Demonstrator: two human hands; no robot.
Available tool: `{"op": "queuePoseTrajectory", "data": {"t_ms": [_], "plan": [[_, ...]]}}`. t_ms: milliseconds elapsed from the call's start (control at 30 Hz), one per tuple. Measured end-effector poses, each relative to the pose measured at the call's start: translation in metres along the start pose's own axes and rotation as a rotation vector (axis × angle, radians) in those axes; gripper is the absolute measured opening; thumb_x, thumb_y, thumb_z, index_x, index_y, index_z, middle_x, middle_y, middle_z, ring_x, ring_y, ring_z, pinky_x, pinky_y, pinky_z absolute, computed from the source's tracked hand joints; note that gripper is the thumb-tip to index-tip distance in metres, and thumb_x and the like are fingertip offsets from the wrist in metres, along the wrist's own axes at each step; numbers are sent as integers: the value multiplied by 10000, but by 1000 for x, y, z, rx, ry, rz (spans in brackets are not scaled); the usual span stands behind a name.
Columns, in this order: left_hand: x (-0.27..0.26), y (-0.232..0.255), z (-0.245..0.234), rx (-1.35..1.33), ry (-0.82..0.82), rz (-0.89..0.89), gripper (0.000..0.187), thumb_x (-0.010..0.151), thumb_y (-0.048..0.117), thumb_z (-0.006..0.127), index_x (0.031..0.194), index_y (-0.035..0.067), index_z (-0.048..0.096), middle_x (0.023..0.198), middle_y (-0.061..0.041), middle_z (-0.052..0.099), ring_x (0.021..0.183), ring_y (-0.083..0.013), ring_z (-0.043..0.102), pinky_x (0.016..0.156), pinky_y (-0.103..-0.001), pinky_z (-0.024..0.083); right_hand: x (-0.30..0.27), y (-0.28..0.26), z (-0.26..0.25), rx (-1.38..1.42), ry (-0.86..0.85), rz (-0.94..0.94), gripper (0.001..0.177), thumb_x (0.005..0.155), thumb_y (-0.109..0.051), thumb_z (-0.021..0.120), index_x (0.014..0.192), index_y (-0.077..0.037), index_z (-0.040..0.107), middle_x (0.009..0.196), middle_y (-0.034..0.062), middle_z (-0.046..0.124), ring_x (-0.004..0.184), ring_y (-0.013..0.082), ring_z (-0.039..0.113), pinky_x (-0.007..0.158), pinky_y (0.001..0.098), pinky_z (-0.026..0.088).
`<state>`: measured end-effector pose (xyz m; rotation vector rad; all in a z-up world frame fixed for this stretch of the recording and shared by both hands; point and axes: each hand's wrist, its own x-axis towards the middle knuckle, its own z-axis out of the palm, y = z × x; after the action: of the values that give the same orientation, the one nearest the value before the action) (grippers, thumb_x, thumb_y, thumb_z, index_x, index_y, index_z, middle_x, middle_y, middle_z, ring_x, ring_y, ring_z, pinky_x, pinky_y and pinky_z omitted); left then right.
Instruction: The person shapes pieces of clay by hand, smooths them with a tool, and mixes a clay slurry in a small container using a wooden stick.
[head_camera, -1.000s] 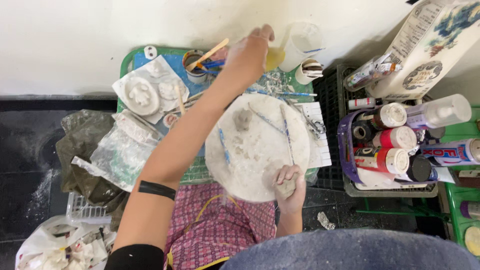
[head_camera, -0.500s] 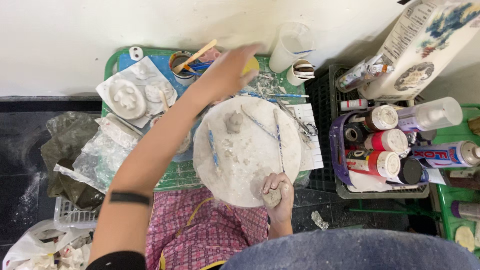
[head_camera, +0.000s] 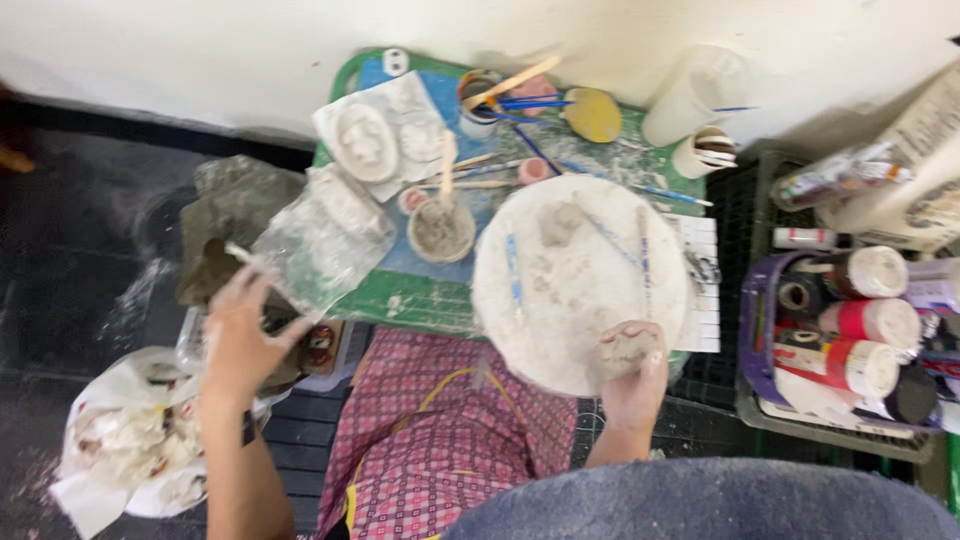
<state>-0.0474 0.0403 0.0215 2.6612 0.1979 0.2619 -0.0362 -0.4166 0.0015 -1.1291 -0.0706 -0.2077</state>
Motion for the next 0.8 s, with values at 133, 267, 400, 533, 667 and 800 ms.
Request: {"op": "queuePoseTrajectory", "data": {"t_ms": [133,267,400,533,667,800], "plan": [[-15,-8,19,-189,-53,-34,596,781,262,830,1315,71,647,1464,-240,516,1271,-442,541,1044,-486,451,-3,1,10,-60,-27,64,408,1045,-367,591,1209,0,525,1110,137,575,1048,214,576,936,345,493],[-6,-3,30,-177,19,76,579,767,196,807,1306,39,664,1401,-240,558,1243,-446,551,1033,-479,461,-6,6,19,-179,-69,108,356,1065,-303,576,1194,26,533,1116,152,580,1059,226,579,968,347,480],[-3,2,33,-190,115,51,336,841,193,829,1082,14,679,1127,-188,653,1100,-418,596,956,-491,492,-1,25,27,-102,-204,211,246,1059,-213,566,1167,9,551,1028,110,620,879,148,571,788,272,479],[5,7,35,-335,276,-64,144,849,52,761,948,19,661,955,-144,669,957,-339,636,852,-429,511,-1,43,60,-66,-414,369,142,1027,-94,622,1135,-14,576,845,70,657,593,59,504,481,188,391],[11,15,40,-602,277,-279,110,908,-4,672,950,13,572,887,-70,611,796,-162,602,746,-297,496,-4,49,117,-162,-581,511,235,930,2,694,1107,-44,547,841,54,663,664,94,607,524,239,490],[19,21,34,-1020,343,-194,175,922,-49,624,1018,54,519,973,6,563,868,-66,570,765,-220,490,-4,56,160,-259,-731,423,321,959,-57,737,1223,-40,554,898,31,655,789,106,651,679,270,542]]}}
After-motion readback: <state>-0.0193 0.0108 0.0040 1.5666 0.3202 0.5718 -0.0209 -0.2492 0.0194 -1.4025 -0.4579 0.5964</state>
